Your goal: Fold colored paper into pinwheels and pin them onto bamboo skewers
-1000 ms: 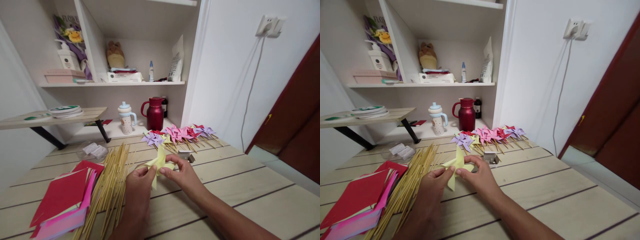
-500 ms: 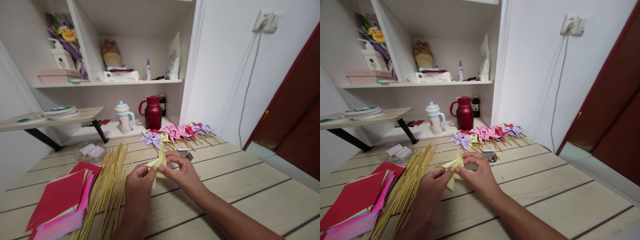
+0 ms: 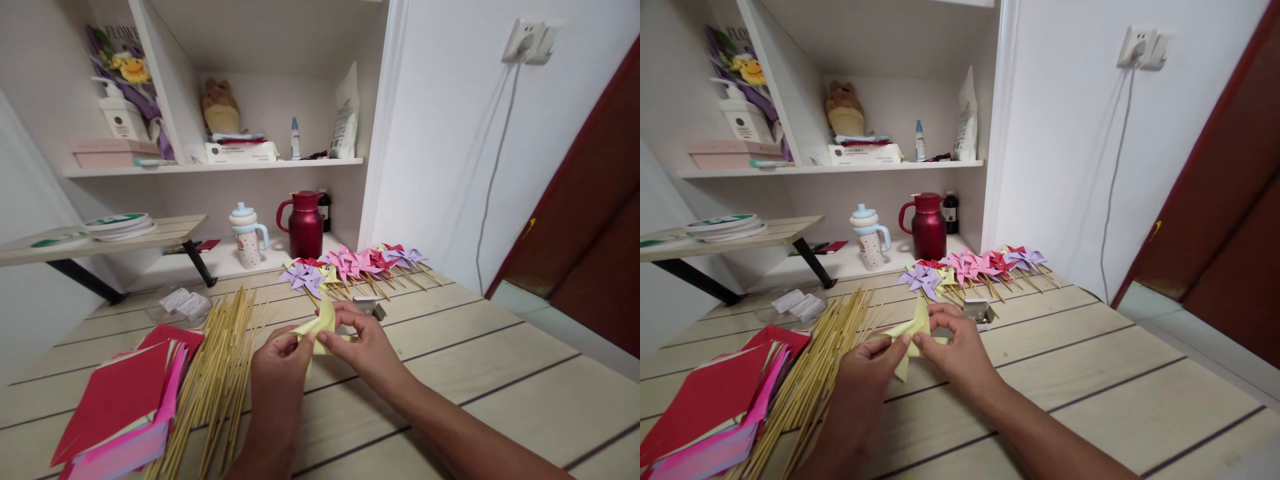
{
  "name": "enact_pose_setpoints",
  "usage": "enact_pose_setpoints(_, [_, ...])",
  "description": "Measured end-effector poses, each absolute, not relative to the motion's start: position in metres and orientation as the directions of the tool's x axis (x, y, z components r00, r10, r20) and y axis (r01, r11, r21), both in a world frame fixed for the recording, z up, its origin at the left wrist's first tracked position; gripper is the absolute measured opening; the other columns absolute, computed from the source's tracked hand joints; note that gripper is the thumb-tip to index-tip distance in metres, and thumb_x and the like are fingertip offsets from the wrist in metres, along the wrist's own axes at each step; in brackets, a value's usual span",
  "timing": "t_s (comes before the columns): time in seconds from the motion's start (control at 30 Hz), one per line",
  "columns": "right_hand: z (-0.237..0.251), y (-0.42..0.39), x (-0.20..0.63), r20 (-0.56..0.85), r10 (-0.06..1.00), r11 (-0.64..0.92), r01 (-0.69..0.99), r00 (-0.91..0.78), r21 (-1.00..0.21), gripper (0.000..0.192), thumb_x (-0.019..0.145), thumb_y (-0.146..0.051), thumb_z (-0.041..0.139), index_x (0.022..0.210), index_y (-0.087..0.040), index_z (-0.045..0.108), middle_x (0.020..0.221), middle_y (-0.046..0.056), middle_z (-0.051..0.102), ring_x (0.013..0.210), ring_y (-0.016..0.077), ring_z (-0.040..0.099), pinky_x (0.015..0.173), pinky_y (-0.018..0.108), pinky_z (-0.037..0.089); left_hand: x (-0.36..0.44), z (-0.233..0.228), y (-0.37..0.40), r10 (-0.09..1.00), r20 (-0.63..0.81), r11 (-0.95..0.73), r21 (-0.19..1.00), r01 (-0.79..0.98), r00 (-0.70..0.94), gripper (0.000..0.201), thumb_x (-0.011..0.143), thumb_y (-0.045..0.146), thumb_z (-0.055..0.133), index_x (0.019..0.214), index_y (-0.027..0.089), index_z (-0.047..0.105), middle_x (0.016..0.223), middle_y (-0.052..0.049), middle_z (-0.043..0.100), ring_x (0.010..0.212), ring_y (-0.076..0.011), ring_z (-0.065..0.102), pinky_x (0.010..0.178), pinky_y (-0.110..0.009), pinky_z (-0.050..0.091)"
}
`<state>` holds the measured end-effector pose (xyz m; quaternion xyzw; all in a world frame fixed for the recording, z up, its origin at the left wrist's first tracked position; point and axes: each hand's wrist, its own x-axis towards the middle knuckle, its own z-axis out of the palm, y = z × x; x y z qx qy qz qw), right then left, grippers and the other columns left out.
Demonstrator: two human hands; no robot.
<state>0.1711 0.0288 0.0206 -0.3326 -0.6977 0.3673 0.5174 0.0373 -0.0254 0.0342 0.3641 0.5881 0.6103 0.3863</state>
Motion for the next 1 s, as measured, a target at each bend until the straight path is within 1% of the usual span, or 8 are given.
enact_pose_setpoints(0.23, [0.021, 0.029, 0.172, 0.480, 0.842, 0.515, 0.100, -0.244, -0.852, 0.015, 0.075, -0.023, 0.069, 0.062, -0.022, 0.064, 0.089, 0.004, 0.070, 0.094, 0.0235, 0.061, 0.090, 0.038, 0.045, 0.040, 0.034, -0.027, 0.893, -0.035, 0.017, 0.999, -0.045, -0.449, 0.017, 0.061, 0.033, 0.078, 0.059, 0.016, 0.075, 0.058, -0.001, 0.064, 0.057, -0.0153, 0.057, 0.053, -0.023, 0.038])
enact_pose_setpoints(0.37, [0.023, 0.027, 0.171, 0.461, 0.853, 0.497, 0.109, -0.244, -0.861, 0.016, 0.075, -0.023, 0.068, 0.060, -0.021, 0.063, 0.081, 0.003, 0.068, 0.088, 0.0223, 0.060, 0.083, 0.035, 0.046, 0.038, 0.028, -0.025, 0.914, -0.111, 0.074, 0.991, -0.110, -0.389, 0.026, 0.062, 0.040, 0.079, 0.064, 0.015, 0.074, 0.057, 0.000, 0.065, 0.052, -0.0137, 0.054, 0.051, -0.023, 0.037])
enact_pose_setpoints(0.43, [0.022, 0.027, 0.171, 0.401, 0.883, 0.429, 0.073, -0.245, -0.900, 0.018, 0.075, -0.025, 0.068, 0.060, -0.020, 0.061, 0.076, 0.002, 0.066, 0.081, 0.0204, 0.059, 0.078, 0.032, 0.045, 0.038, 0.026, -0.024, 0.931, -0.129, 0.075, 0.983, -0.167, -0.342, 0.028, 0.062, 0.041, 0.080, 0.066, 0.014, 0.072, 0.058, -0.001, 0.066, 0.053, -0.0143, 0.055, 0.052, -0.023, 0.038])
enact_pose_setpoints(0.57, [0.016, 0.032, 0.172, 0.218, 0.939, 0.201, -0.089, -0.266, -0.976, 0.020, 0.074, -0.033, 0.072, 0.065, -0.017, 0.064, 0.064, -0.002, 0.061, 0.062, 0.0146, 0.053, 0.063, 0.028, 0.040, 0.038, 0.032, -0.025, 0.967, -0.086, 0.026, 0.970, -0.243, -0.240, 0.030, 0.064, 0.037, 0.080, 0.083, 0.014, 0.075, 0.072, -0.004, 0.072, 0.071, -0.0205, 0.065, 0.066, -0.027, 0.047])
enact_pose_setpoints(0.67, [0.012, 0.037, 0.173, 0.150, 0.953, 0.101, -0.189, -0.263, -0.977, 0.023, 0.070, -0.036, 0.077, 0.067, -0.016, 0.067, 0.064, -0.001, 0.064, 0.060, 0.0136, 0.052, 0.061, 0.027, 0.039, 0.038, 0.039, -0.028, 0.965, -0.087, 0.025, 0.970, -0.242, -0.249, 0.039, 0.064, 0.034, 0.080, 0.097, 0.014, 0.075, 0.093, -0.009, 0.076, 0.090, -0.0256, 0.068, 0.081, -0.032, 0.049])
enact_pose_setpoints(0.77, [0.011, 0.039, 0.175, 0.142, 0.954, 0.081, -0.231, -0.263, -0.970, 0.023, 0.069, -0.038, 0.079, 0.072, -0.016, 0.072, 0.071, 0.002, 0.069, 0.064, 0.0153, 0.056, 0.064, 0.028, 0.041, 0.037, 0.043, -0.029, 0.933, -0.125, 0.043, 0.970, -0.241, -0.338, 0.037, 0.064, 0.029, 0.080, 0.098, 0.016, 0.076, 0.110, -0.011, 0.074, 0.104, -0.0270, 0.066, 0.089, -0.034, 0.047])
enact_pose_setpoints(0.83, [0.012, 0.040, 0.175, 0.149, 0.952, 0.085, -0.236, -0.268, -0.968, 0.023, 0.069, -0.038, 0.079, 0.074, -0.016, 0.073, 0.073, 0.002, 0.070, 0.065, 0.0161, 0.057, 0.065, 0.028, 0.042, 0.035, 0.044, -0.028, 0.918, -0.135, 0.040, 0.967, -0.252, -0.373, 0.032, 0.063, 0.026, 0.079, 0.094, 0.017, 0.077, 0.110, -0.011, 0.075, 0.106, -0.0262, 0.065, 0.090, -0.032, 0.047])
enact_pose_setpoints(1.0, [0.012, 0.038, 0.176, 0.187, 0.945, 0.131, -0.212, -0.269, -0.968, 0.020, 0.072, -0.034, 0.077, 0.068, -0.016, 0.069, 0.066, -0.001, 0.066, 0.061, 0.0134, 0.053, 0.062, 0.026, 0.039, 0.030, 0.040, -0.027, 0.961, -0.112, 0.055, 0.973, -0.225, -0.252, 0.036, 0.066, 0.037, 0.079, 0.095, 0.016, 0.077, 0.107, -0.010, 0.075, 0.105, -0.0278, 0.065, 0.090, -0.034, 0.045])
